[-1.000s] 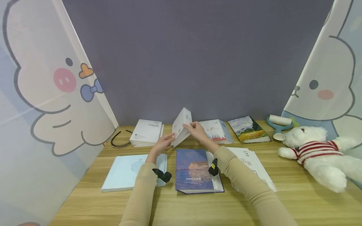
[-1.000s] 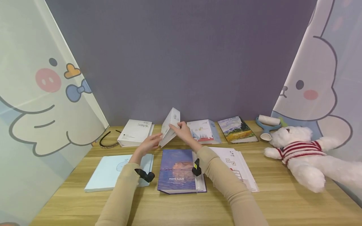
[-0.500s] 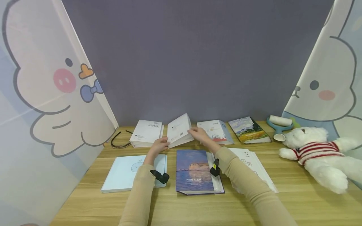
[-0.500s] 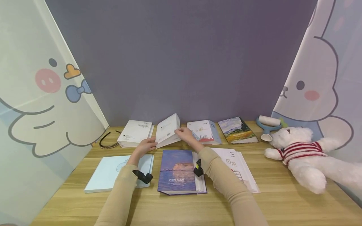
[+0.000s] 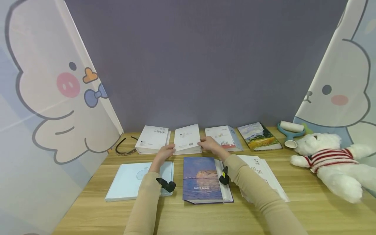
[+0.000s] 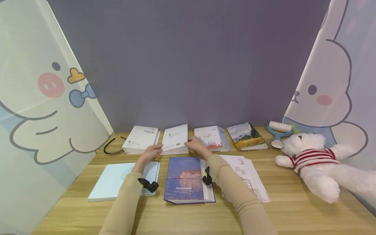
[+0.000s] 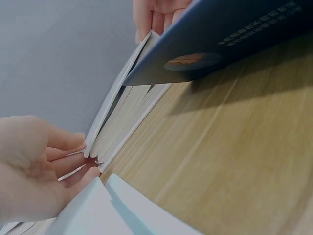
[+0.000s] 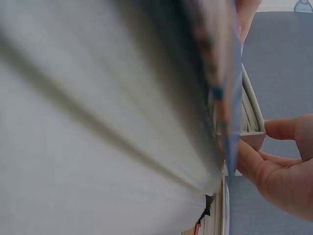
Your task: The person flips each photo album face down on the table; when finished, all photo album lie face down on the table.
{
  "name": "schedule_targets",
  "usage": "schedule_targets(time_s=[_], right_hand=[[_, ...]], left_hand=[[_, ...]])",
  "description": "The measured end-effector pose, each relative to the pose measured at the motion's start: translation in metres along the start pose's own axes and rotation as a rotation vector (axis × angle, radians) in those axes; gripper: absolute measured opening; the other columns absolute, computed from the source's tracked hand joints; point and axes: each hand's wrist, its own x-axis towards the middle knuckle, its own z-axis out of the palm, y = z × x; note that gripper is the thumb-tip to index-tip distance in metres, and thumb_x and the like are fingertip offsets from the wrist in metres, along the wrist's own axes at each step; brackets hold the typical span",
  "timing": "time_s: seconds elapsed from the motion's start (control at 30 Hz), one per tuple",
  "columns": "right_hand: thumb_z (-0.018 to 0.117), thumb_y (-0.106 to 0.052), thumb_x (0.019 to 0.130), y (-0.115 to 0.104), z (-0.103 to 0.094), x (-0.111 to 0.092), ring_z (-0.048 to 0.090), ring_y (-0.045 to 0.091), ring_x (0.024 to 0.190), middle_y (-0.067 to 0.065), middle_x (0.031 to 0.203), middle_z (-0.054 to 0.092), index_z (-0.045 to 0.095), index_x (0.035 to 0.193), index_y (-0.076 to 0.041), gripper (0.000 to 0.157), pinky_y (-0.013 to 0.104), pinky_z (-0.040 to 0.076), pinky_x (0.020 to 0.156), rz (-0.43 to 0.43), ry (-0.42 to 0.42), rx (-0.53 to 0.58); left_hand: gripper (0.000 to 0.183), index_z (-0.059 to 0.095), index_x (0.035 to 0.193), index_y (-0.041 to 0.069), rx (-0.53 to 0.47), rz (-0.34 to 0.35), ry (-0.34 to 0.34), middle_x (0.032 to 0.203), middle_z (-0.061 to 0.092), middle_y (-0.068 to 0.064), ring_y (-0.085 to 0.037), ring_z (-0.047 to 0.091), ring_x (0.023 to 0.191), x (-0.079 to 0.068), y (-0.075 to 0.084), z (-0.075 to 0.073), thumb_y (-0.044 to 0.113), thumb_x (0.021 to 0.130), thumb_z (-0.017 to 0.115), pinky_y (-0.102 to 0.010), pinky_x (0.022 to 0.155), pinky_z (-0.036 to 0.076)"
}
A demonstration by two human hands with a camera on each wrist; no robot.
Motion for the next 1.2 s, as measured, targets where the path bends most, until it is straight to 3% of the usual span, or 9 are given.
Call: schedule_targets(time_s=[0.17, 0.37, 0.63, 0.7, 0.77, 0.83, 0.9, 1.03, 1.2], right_hand=[[0.049, -0.018, 0.098, 0.001, 0.002, 0.001, 0.060, 0.031, 0.102, 0.024, 0.128, 0.051, 0.047, 0.133, 0.004, 0.041, 0.035, 0.054, 0.079, 0.007, -0.003, 0.006], [0.049, -0.014, 0.098, 0.003, 0.004, 0.003, 0.054, 0.038, 0.117, 0.026, 0.143, 0.037, 0.028, 0.145, 0.002, 0.053, 0.038, 0.053, 0.090, 0.015, 0.000, 0.064], [0.048, -0.015, 0.098, 0.000, 0.003, 0.001, 0.055, 0.036, 0.116, 0.026, 0.142, 0.040, 0.028, 0.145, 0.002, 0.054, 0.038, 0.053, 0.089, 0.000, 0.008, 0.013], [0.049, -0.015, 0.098, -0.002, 0.002, 0.001, 0.059, 0.032, 0.108, 0.025, 0.140, 0.042, 0.030, 0.144, 0.003, 0.053, 0.036, 0.054, 0.084, -0.018, 0.021, -0.045], [0.049, -0.014, 0.097, -0.004, 0.001, 0.001, 0.062, 0.025, 0.089, 0.027, 0.137, 0.045, 0.037, 0.140, 0.005, 0.048, 0.034, 0.053, 0.077, -0.050, 0.037, -0.116], [0.051, -0.012, 0.095, -0.006, 0.000, 0.001, 0.055, 0.019, 0.071, 0.028, 0.135, 0.047, 0.045, 0.133, 0.007, 0.043, 0.032, 0.049, 0.071, -0.092, 0.058, -0.195], [0.052, -0.011, 0.094, -0.007, -0.001, 0.000, 0.048, 0.017, 0.065, 0.028, 0.133, 0.049, 0.051, 0.127, 0.009, 0.038, 0.031, 0.044, 0.068, -0.128, 0.083, -0.262], [0.055, -0.011, 0.092, -0.011, -0.001, -0.001, 0.056, 0.031, 0.078, 0.028, 0.131, 0.051, 0.052, 0.127, 0.010, 0.041, 0.036, 0.047, 0.073, -0.176, 0.126, -0.292], [0.055, -0.014, 0.093, -0.020, -0.001, -0.001, 0.055, 0.043, 0.108, 0.026, 0.135, 0.048, 0.048, 0.132, 0.008, 0.045, 0.047, 0.045, 0.098, -0.230, 0.165, -0.252]], left_hand=[[0.046, 0.039, 0.141, 0.000, 0.002, 0.005, -0.026, 0.147, 0.036, -0.019, -0.034, 0.036, 0.135, 0.000, -0.002, 0.000, 0.011, 0.097, 0.046, -0.045, 0.111, 0.032], [0.048, 0.036, 0.143, 0.001, 0.049, 0.028, -0.060, 0.150, 0.031, -0.017, -0.034, 0.027, 0.139, 0.000, -0.004, -0.001, 0.014, 0.099, 0.044, -0.048, 0.114, 0.025], [0.049, 0.031, 0.146, 0.003, 0.046, 0.032, -0.085, 0.153, 0.026, -0.015, -0.034, 0.021, 0.142, -0.001, -0.004, 0.000, 0.019, 0.100, 0.041, -0.049, 0.115, 0.020], [0.050, 0.031, 0.146, 0.003, 0.043, 0.030, -0.086, 0.153, 0.027, -0.016, -0.034, 0.023, 0.141, 0.000, -0.003, 0.000, 0.020, 0.101, 0.041, -0.049, 0.115, 0.021], [0.049, 0.032, 0.145, 0.002, 0.040, 0.029, -0.080, 0.152, 0.028, -0.017, -0.035, 0.028, 0.139, 0.001, -0.003, 0.000, 0.022, 0.101, 0.041, -0.048, 0.114, 0.025], [0.048, 0.034, 0.144, 0.000, 0.032, 0.035, -0.066, 0.150, 0.031, -0.018, -0.035, 0.033, 0.136, 0.002, -0.004, 0.000, 0.021, 0.101, 0.040, -0.047, 0.112, 0.030], [0.046, 0.038, 0.142, -0.002, 0.005, 0.041, -0.049, 0.148, 0.035, -0.019, -0.034, 0.039, 0.133, 0.003, -0.003, -0.001, 0.021, 0.101, 0.041, -0.044, 0.109, 0.035], [0.044, 0.042, 0.137, -0.006, -0.033, 0.088, -0.016, 0.142, 0.042, -0.023, -0.036, 0.044, 0.129, 0.001, -0.001, -0.006, 0.020, 0.101, 0.043, -0.043, 0.105, 0.040], [0.045, 0.041, 0.138, -0.004, -0.063, 0.156, 0.035, 0.139, 0.045, -0.024, -0.037, 0.046, 0.126, -0.006, 0.007, -0.020, 0.021, 0.100, 0.043, -0.045, 0.105, 0.040]])
